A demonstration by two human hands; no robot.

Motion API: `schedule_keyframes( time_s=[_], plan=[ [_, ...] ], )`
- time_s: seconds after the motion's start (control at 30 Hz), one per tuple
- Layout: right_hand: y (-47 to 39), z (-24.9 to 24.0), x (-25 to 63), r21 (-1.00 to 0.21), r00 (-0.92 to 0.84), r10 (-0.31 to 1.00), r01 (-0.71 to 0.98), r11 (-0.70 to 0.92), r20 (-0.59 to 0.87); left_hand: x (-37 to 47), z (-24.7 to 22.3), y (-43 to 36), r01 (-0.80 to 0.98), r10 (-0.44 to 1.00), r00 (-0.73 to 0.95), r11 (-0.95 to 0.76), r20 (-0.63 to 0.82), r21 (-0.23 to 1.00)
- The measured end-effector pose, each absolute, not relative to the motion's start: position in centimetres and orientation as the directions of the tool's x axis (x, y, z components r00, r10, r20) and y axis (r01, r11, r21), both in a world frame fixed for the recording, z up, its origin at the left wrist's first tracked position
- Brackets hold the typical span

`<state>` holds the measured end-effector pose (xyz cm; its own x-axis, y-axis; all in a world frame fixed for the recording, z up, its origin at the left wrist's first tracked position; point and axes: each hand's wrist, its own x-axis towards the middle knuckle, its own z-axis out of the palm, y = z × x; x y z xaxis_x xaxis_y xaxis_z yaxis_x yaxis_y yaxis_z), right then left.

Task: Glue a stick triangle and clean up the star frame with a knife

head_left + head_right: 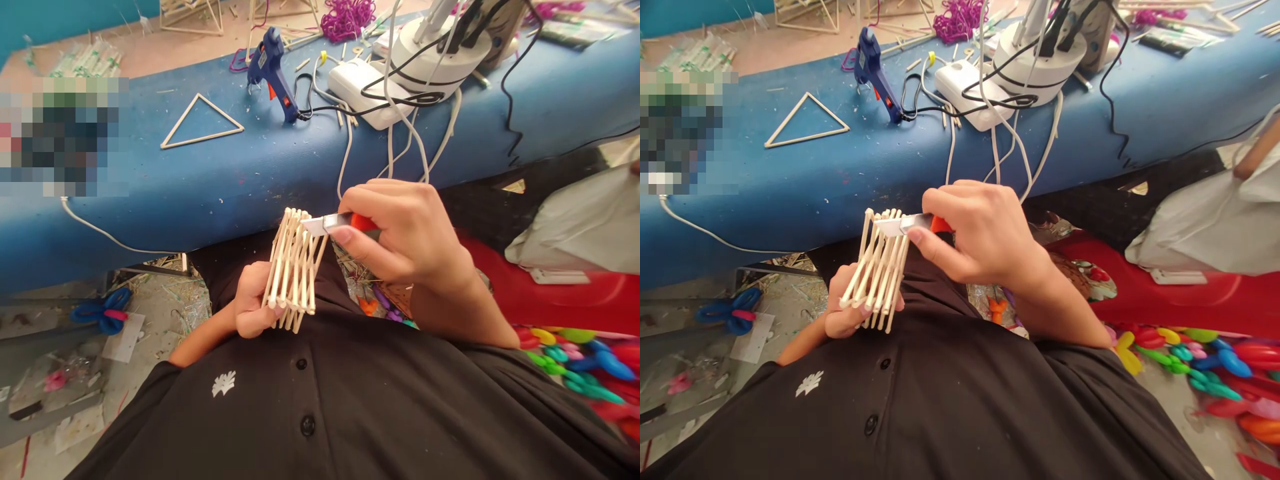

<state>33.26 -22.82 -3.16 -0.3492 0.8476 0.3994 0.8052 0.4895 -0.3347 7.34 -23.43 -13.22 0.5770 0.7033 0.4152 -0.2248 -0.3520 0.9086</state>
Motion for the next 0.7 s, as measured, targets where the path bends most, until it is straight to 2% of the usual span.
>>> schedule_keyframes(
  time_s=[0.13, 0.27, 0.4, 0.5, 0.7],
  plan=[
    [-21.7, -3.8, 34.4, -0.453, -0.273, 0.847, 0.748, 0.485, 0.456, 7.2, -12.5, -23.9, -0.312, 0.767, 0.554, -0.169, 0.324, 0.935],
    [-21.7, -4.7, 34.6, -0.493, -0.235, 0.826, 0.707, 0.507, 0.512, 7.2, -12.4, -24.0, -0.426, 0.778, 0.557, -0.033, 0.29, 0.904],
    [-22.2, -4.9, 34.3, -0.511, -0.239, 0.821, 0.683, 0.522, 0.519, 7.2, -12.4, -23.9, -0.418, 0.775, 0.586, 0.038, 0.237, 0.908],
    [-22.5, -5.0, 33.9, -0.504, -0.245, 0.815, 0.681, 0.53, 0.526, 7.1, -12.4, -23.9, -0.43, 0.782, 0.575, 0.039, 0.24, 0.902],
    [-22.9, -5.8, 32.7, -0.4, -0.232, 0.765, 0.742, 0.538, 0.601, 6.9, -12.4, -24.1, -0.435, 0.754, 0.629, 0.14, 0.189, 0.889]
  ],
)
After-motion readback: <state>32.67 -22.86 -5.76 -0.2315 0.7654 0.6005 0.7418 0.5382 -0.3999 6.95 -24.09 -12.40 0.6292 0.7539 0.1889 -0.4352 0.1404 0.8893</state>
